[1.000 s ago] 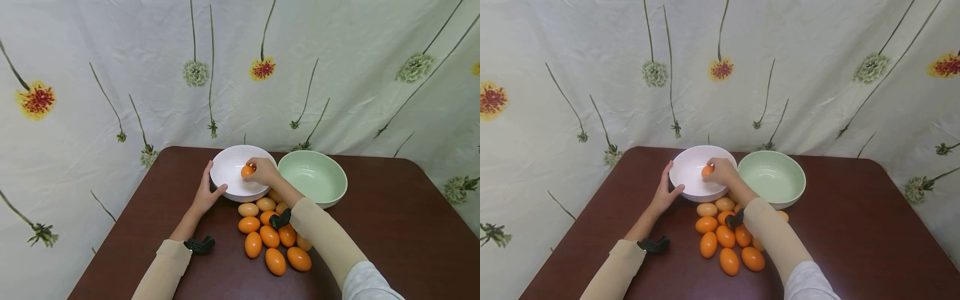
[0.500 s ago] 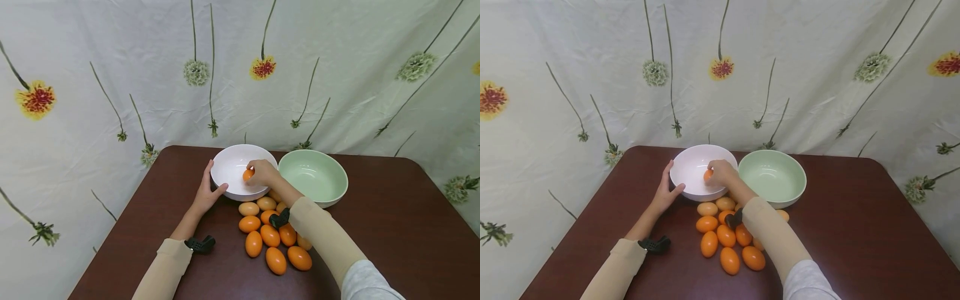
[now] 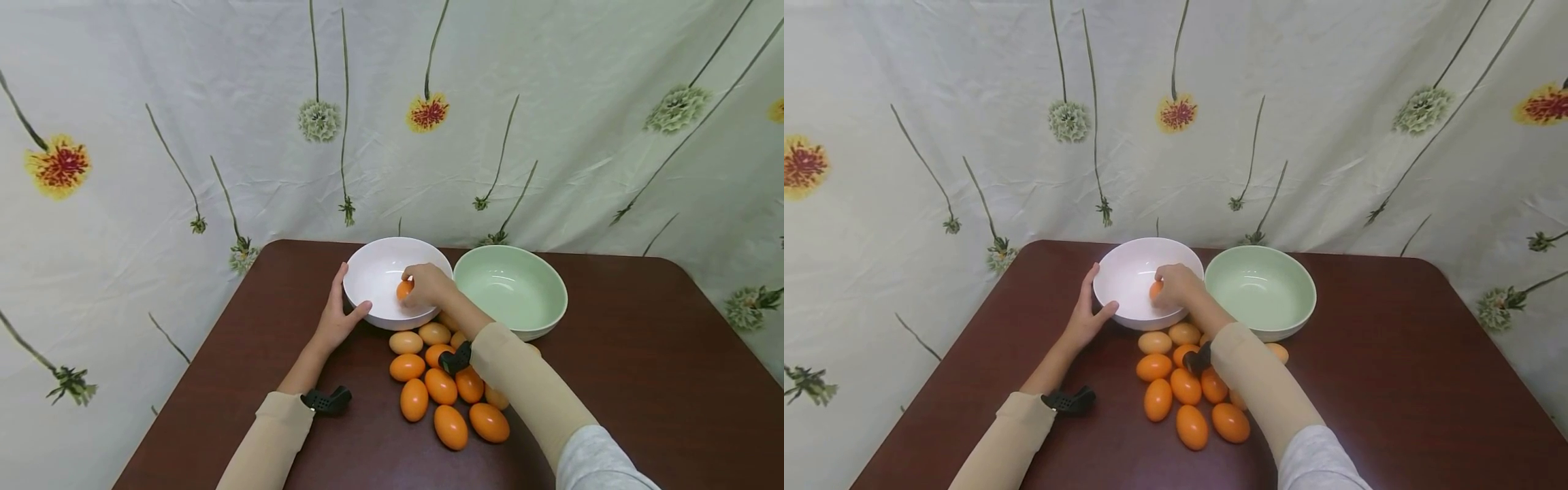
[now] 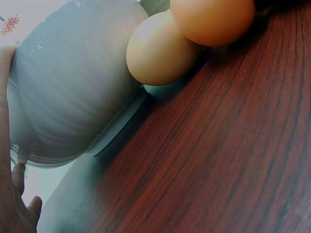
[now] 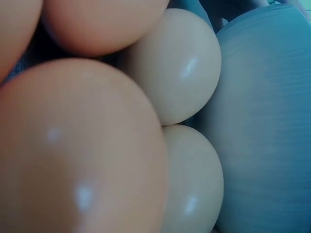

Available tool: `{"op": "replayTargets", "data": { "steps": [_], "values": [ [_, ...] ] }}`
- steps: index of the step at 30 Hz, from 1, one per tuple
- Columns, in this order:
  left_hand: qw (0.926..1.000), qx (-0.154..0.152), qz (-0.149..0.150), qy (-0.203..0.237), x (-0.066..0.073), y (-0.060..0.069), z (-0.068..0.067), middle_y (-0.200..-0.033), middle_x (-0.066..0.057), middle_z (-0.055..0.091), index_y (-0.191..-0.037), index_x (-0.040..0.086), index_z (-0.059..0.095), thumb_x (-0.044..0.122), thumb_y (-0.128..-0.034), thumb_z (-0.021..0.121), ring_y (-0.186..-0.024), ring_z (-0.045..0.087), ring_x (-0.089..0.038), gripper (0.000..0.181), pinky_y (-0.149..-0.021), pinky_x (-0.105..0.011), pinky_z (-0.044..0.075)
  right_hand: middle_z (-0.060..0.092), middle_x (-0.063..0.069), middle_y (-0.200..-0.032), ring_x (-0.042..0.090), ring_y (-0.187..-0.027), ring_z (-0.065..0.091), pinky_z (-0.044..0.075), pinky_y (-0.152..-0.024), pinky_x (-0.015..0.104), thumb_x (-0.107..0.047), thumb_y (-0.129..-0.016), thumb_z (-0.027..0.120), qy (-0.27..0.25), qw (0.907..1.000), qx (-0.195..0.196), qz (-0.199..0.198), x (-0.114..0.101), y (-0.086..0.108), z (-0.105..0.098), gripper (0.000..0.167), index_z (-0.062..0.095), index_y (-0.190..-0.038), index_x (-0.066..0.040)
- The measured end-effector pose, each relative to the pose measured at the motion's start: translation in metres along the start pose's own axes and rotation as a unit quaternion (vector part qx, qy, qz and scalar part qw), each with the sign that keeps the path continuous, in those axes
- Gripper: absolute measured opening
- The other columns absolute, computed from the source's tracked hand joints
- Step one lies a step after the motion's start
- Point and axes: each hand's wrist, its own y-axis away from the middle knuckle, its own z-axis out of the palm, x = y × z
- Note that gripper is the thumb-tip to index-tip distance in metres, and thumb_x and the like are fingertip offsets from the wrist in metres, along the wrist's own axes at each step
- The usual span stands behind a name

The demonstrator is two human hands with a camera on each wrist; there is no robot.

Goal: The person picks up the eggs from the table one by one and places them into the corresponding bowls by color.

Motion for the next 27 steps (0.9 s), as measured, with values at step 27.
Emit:
{"op": "replayTargets", "data": {
  "steps": [27],
  "values": [
    [0.9996,-0.018,-0.021,0.008,0.04,0.008,-0.003,-0.161,-0.019,0.006,-0.154,-0.001,0.01,0.012,-0.0886,0.062,-0.147,0.009,-0.035,0.084,-0.117,-0.052,0.008,0.067,0.014,-0.117,0.028,-0.107,0.061,0.047,-0.097,0.04,-0.02,-0.083,0.079,-0.208,0.9642,0.138,-0.089,0.013,0.026,-0.006,0.045,0.066,-0.12,0.002]
  ]
}}
